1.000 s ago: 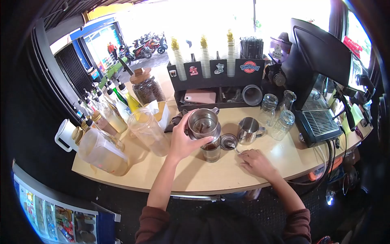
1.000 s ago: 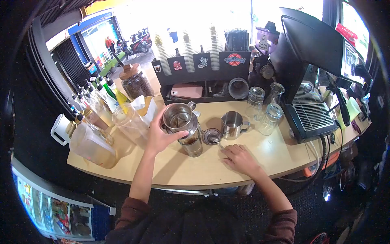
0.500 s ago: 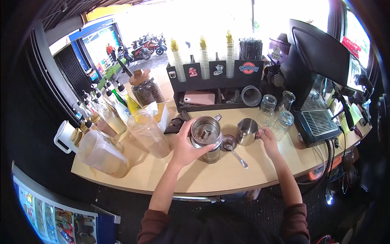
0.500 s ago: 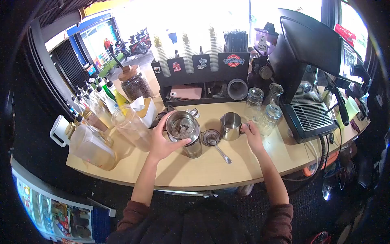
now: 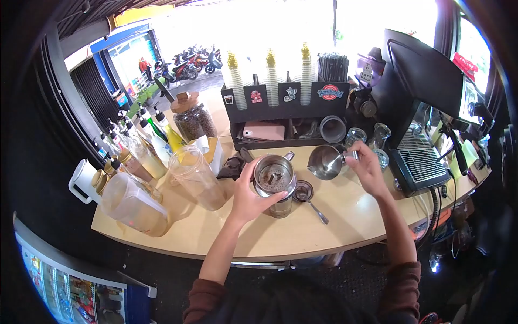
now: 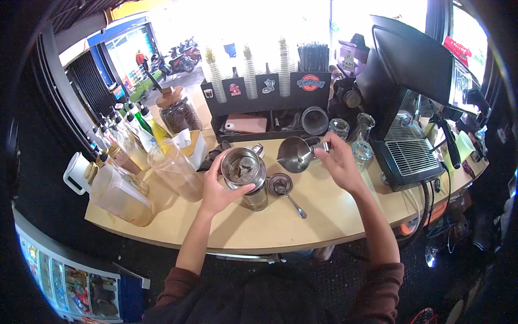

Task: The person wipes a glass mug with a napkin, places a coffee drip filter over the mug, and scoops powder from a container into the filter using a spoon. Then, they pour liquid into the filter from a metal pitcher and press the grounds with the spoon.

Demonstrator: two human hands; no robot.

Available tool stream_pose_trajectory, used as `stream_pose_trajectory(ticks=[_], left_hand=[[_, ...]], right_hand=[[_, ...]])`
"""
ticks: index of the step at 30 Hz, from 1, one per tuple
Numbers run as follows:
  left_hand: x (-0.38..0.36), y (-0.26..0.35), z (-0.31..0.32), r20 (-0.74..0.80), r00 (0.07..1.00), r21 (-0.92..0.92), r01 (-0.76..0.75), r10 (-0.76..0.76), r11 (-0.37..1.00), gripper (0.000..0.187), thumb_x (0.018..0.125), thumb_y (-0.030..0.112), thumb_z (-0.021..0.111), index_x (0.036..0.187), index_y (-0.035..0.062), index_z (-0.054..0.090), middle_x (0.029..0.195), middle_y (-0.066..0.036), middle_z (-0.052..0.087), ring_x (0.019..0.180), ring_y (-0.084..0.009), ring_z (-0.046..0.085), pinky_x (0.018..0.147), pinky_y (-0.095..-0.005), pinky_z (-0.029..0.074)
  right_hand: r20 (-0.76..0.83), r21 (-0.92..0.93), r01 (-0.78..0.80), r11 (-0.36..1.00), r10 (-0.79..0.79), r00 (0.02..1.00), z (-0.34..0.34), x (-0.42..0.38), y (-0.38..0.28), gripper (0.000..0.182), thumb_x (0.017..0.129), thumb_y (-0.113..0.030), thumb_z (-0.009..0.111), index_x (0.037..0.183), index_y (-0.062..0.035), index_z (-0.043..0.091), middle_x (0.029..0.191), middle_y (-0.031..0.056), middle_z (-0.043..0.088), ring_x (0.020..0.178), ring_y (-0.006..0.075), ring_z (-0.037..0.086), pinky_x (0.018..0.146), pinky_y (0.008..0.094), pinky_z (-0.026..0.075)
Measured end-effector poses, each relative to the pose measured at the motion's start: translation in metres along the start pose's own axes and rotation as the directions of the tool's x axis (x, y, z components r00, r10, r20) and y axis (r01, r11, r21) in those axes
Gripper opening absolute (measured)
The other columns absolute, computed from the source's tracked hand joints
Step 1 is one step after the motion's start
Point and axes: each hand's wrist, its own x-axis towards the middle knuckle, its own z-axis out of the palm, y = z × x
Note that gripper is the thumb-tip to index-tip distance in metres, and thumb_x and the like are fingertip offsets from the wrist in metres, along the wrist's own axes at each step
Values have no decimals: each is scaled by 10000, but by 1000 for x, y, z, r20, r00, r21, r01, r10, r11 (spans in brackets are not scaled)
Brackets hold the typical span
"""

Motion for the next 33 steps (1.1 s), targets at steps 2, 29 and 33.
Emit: stream_pose_trajectory(ticks=[2,29,33], left_hand=[[0,1,3,-17,1000,-38,9,-10,999,778,592,194,857,1241,-10,478,1130,-127,578,1056,-215,583,949,-345,443],[1,-3,12,10,1000,-13,22,-22,1000,817,568,212,872,1250,-18,485,1129,-119,616,1051,-184,594,942,-329,443],[1,-2,12,12,999,-48,47,-46,998,813,568,212,871,1246,-19,487,1121,-120,618,1050,-186,594,942,-330,444]], right_hand=[[3,17,-2,1000,2,1000,4,13,-25,112,870,-48,590,871,-31,480,794,-10,450,782,71,405,733,239,345],[450,-378,365,851,-176,875,61,92,-110,185,775,-6,621,822,34,446,718,110,480,615,192,577,576,297,505],[491,-349,415,840,-213,845,67,96,-107,169,776,7,610,814,44,450,753,115,489,648,211,604,592,291,543]])
